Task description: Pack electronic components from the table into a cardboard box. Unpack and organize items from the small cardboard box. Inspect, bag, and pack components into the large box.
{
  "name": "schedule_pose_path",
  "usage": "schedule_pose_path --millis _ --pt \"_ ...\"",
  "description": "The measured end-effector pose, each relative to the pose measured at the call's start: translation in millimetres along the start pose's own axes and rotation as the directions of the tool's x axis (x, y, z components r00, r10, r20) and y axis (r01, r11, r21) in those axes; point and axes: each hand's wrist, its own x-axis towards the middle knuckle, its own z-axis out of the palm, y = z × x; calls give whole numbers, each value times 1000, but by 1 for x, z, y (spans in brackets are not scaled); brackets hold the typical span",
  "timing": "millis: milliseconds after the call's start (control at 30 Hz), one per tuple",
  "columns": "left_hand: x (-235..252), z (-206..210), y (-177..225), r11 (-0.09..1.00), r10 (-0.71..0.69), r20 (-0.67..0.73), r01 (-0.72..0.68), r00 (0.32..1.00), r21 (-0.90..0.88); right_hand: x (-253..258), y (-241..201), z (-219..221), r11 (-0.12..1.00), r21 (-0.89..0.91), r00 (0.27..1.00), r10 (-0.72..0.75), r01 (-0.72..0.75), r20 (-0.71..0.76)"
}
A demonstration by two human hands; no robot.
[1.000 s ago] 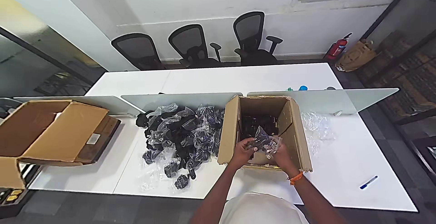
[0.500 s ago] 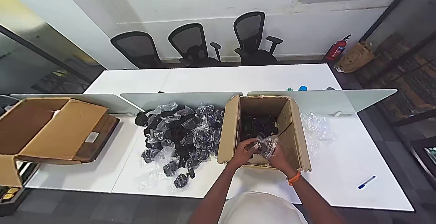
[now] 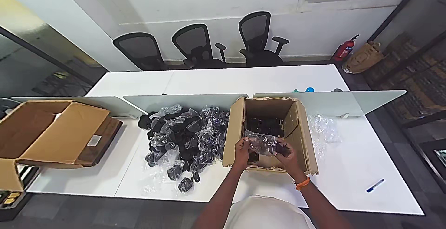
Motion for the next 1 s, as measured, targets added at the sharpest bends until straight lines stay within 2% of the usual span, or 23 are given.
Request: schedule_pose_path --millis 67,167,267,333,400,500,567,633,667,733,800,867,967,1000 --pt "0 0 0 999 -35 -11 35 999 -38 -1 -1 -5 978 188 993 101 -88 -59" --pt "-1 1 3 994 -44 -23 41 999 -104 -3 0 -10 846 510 953 265 -157 -146" --pt "-5 2 8 988 -56 -57 46 997 -150 1 0 -14 792 600 912 322 -112 -255" --pt "-8 2 13 983 -84 -74 70 994 -171 3 -3 -13 842 526 871 342 -117 -353" --pt "-9 3 16 978 -114 -81 98 990 -182 6 -6 -11 873 460 855 358 -163 -375" --pt "-7 1 14 970 -140 -66 124 988 -207 4 -10 -8 884 384 886 382 -267 -262" --pt "-6 0 16 964 -175 -28 165 984 -207 4 -9 -5 916 242 914 367 -321 -175" --pt "-7 -4 14 963 -194 99 208 976 -169 5 -5 -3 940 29 934 340 -339 -105" --pt "-6 -7 11 968 -168 214 202 962 -150 6 -3 0 941 -82 942 322 -329 -90" --pt "-2 -12 6 991 -80 444 120 893 -62 8 0 6 920 -259 955 291 -294 -50" --pt "3 -14 1 999 6 565 -24 825 25 11 -2 12 897 -363 961 277 -254 12" --pt "3 -13 2 993 1 618 -71 786 89 13 -3 18 897 -390 966 251 -208 62" --pt "-1 -8 8 972 -124 597 -26 792 235 19 6 23 950 -289 987 145 -120 68" --pt "0 -7 8 968 -151 612 -8 776 250 20 7 24 957 -265 989 136 -116 60"
